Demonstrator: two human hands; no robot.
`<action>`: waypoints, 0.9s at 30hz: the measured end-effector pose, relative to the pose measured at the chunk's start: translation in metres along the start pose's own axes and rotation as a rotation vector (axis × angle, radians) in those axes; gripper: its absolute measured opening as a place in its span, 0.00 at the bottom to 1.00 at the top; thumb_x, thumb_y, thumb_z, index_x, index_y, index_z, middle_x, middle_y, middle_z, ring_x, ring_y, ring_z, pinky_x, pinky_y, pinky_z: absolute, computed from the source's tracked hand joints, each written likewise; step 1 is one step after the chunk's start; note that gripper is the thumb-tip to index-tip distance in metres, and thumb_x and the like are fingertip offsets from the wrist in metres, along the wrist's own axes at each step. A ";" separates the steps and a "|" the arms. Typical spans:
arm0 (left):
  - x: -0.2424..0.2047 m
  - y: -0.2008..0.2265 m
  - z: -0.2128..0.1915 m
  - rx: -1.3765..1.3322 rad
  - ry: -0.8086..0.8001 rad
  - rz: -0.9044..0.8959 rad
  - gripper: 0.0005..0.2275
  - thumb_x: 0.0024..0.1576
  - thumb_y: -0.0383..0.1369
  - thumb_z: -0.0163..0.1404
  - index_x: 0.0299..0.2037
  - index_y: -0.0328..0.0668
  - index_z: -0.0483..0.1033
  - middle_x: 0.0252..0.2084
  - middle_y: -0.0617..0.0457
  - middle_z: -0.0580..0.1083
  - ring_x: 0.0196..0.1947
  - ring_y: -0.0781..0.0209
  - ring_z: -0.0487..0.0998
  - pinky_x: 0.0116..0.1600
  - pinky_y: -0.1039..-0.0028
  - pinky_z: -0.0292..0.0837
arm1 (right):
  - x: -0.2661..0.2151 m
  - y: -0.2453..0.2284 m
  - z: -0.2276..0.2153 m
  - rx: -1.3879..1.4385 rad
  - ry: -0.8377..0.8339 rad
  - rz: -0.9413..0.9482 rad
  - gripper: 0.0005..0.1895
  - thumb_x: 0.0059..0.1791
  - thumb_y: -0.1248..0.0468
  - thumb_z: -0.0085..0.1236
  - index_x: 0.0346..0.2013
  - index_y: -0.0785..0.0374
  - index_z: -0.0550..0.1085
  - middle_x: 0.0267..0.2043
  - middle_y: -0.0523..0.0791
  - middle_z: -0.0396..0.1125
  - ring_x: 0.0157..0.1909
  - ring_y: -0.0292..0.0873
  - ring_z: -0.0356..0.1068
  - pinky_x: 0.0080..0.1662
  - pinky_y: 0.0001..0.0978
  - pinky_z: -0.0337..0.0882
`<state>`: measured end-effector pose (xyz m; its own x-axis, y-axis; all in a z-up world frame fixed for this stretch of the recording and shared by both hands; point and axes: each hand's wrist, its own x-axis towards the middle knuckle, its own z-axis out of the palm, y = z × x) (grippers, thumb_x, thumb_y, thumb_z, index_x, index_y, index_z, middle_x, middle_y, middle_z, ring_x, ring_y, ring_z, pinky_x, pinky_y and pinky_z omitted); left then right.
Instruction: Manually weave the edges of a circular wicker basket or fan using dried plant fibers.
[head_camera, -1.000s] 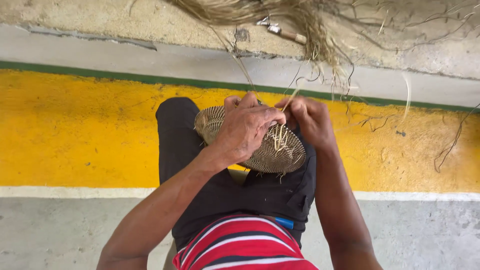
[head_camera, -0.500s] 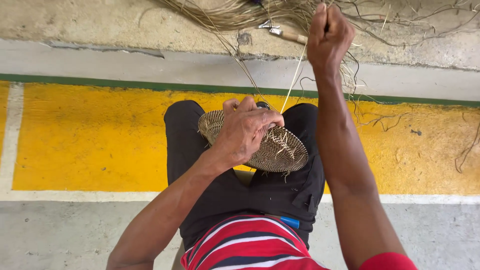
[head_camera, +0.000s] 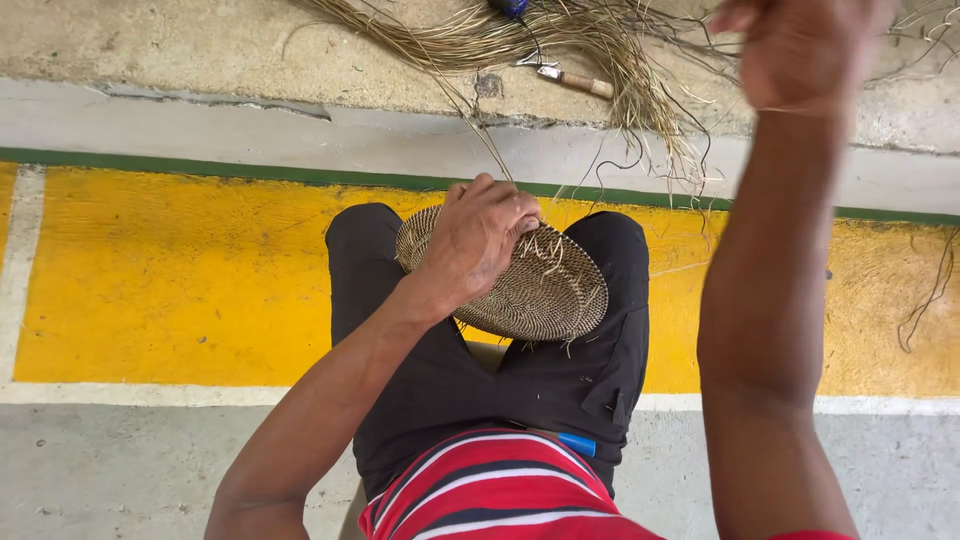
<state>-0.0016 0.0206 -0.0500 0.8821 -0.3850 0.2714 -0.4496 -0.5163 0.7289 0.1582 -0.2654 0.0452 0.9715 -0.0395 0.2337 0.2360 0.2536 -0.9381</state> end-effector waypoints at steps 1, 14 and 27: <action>0.003 -0.001 0.000 0.081 0.048 0.046 0.03 0.63 0.31 0.53 0.44 0.49 0.77 0.36 0.60 0.74 0.41 0.61 0.69 0.54 0.60 0.58 | -0.012 -0.013 -0.010 0.050 -0.110 -0.116 0.14 0.62 0.67 0.42 0.40 0.70 0.75 0.34 0.54 0.72 0.31 0.46 0.74 0.34 0.39 0.77; 0.010 0.005 0.032 0.353 0.179 0.088 0.10 0.61 0.37 0.54 0.49 0.43 0.77 0.41 0.56 0.77 0.45 0.59 0.71 0.54 0.58 0.60 | -0.171 0.026 0.043 -0.465 -0.257 0.587 0.08 0.53 0.65 0.57 0.41 0.68 0.77 0.24 0.43 0.71 0.19 0.33 0.68 0.21 0.24 0.69; 0.015 0.005 0.013 0.054 0.240 -0.021 0.15 0.69 0.39 0.45 0.37 0.37 0.80 0.31 0.55 0.76 0.37 0.58 0.67 0.47 0.64 0.62 | -0.190 -0.029 -0.008 -0.152 -0.352 0.090 0.11 0.57 0.65 0.49 0.49 0.67 0.73 0.36 0.50 0.70 0.17 0.29 0.55 0.18 0.22 0.57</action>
<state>0.0082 0.0021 -0.0509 0.8967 -0.1840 0.4026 -0.4316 -0.5650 0.7032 -0.0335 -0.2727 0.0262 0.9276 0.3174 0.1969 0.1760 0.0936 -0.9799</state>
